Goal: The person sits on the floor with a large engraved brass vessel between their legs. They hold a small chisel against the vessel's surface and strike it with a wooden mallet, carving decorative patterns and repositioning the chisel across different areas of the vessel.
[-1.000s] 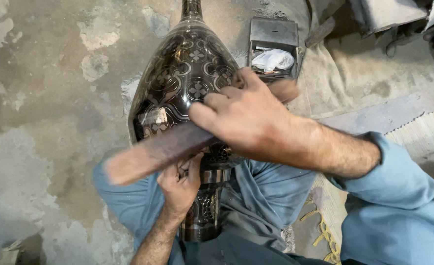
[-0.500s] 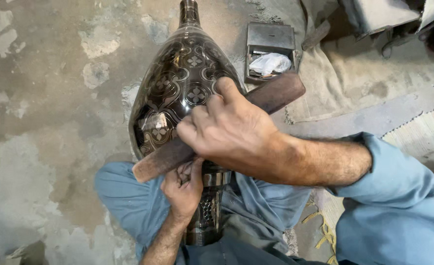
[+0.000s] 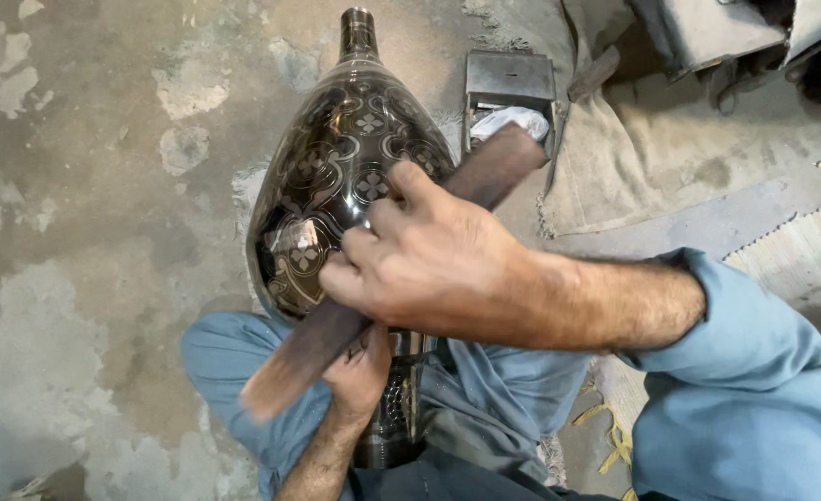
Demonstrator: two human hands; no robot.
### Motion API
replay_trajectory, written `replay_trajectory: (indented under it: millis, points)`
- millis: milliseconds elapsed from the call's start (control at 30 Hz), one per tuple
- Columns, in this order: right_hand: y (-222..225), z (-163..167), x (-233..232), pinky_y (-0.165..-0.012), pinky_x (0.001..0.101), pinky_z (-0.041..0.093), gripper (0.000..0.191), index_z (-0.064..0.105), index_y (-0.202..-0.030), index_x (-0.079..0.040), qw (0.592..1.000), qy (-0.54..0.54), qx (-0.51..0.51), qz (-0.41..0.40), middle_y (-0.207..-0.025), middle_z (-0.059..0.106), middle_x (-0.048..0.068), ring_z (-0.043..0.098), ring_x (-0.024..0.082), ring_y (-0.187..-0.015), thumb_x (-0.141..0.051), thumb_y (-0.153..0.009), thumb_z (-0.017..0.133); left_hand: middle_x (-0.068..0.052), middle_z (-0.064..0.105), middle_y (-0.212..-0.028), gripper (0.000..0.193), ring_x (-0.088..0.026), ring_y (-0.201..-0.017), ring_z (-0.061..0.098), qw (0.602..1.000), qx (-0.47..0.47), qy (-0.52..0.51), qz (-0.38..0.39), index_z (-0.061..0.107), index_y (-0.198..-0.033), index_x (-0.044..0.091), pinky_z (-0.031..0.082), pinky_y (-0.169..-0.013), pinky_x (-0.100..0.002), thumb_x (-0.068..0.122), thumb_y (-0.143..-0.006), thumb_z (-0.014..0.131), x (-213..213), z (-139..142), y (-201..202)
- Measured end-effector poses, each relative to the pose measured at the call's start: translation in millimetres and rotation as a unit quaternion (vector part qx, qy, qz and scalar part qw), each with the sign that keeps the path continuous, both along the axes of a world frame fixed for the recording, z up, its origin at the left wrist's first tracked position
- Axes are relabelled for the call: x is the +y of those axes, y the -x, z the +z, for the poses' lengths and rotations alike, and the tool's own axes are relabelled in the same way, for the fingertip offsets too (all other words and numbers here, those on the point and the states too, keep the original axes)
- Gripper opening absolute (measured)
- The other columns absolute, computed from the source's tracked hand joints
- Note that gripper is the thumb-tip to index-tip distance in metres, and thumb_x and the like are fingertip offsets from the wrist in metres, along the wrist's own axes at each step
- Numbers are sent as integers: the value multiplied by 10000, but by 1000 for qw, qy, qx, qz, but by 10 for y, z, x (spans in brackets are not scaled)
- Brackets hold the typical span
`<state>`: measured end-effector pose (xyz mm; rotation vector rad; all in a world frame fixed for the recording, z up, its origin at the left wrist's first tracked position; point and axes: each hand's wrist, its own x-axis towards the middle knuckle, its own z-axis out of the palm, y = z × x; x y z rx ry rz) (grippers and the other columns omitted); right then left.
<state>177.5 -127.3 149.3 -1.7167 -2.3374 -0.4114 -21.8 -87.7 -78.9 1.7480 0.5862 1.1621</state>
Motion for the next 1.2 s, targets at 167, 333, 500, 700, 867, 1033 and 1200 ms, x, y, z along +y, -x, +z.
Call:
replay_trajectory:
  millis: [167,333,500,700,867,1033,1200]
  points:
    - [-19,-20,-33,-777,517,524,204,588,-936,-105,1000,21,-7,3,-697,653,52,703,208,-679,-298,-969,648,-86,740,-977,221,-143,-831,715,999,31,-2,7,688,-1079,-64,595,-755,-285,-62,-875,771,27,98,-20]
    - [-57,-91,-63,-755,525,517,240,548,-1011,-100,998,62,0,-15,-774,665,52,705,209,-713,-314,-995,657,-139,753,-1057,254,-183,-965,744,996,56,-65,-1,648,-1134,-65,617,-854,-299,-27,-912,767,58,199,-30]
    - [-351,-263,-50,-680,482,509,277,548,-1055,-93,992,72,-2,-100,-832,682,69,714,228,-717,-290,-972,723,-149,779,-1129,249,-154,-1050,778,999,24,1,-34,570,-1227,-50,657,-931,-281,-26,-1015,698,222,434,-42]
    - [-717,-571,-90,-713,496,536,395,568,-1098,-79,957,189,-9,-222,-830,726,92,728,289,-661,-162,-757,748,-160,733,-1147,374,-206,-1079,734,979,102,124,-122,518,-1328,-73,628,-930,-297,-73,-979,653,396,762,-186]
    - [-820,-627,-105,-672,502,554,415,562,-1116,-79,950,210,7,-231,-809,715,90,727,299,-666,-153,-759,761,-150,719,-1140,366,-194,-1066,741,980,78,137,-121,500,-1301,-63,628,-911,-285,-93,-974,661,405,828,-261]
    - [-801,-336,-79,-617,502,534,459,552,-1088,-53,977,94,127,-143,-814,695,122,710,375,-734,-178,-705,773,-155,722,-1134,347,-194,-1057,747,984,78,116,-109,502,-1276,-62,637,-899,-282,-96,-974,670,377,788,-240]
    - [-605,-31,40,-577,504,523,434,554,-1123,-51,985,77,121,-92,-825,682,124,705,372,-702,-165,-758,758,-167,754,-1129,294,-188,-1041,763,986,87,90,-105,520,-1224,-60,652,-900,-288,-92,-978,678,379,762,-219]
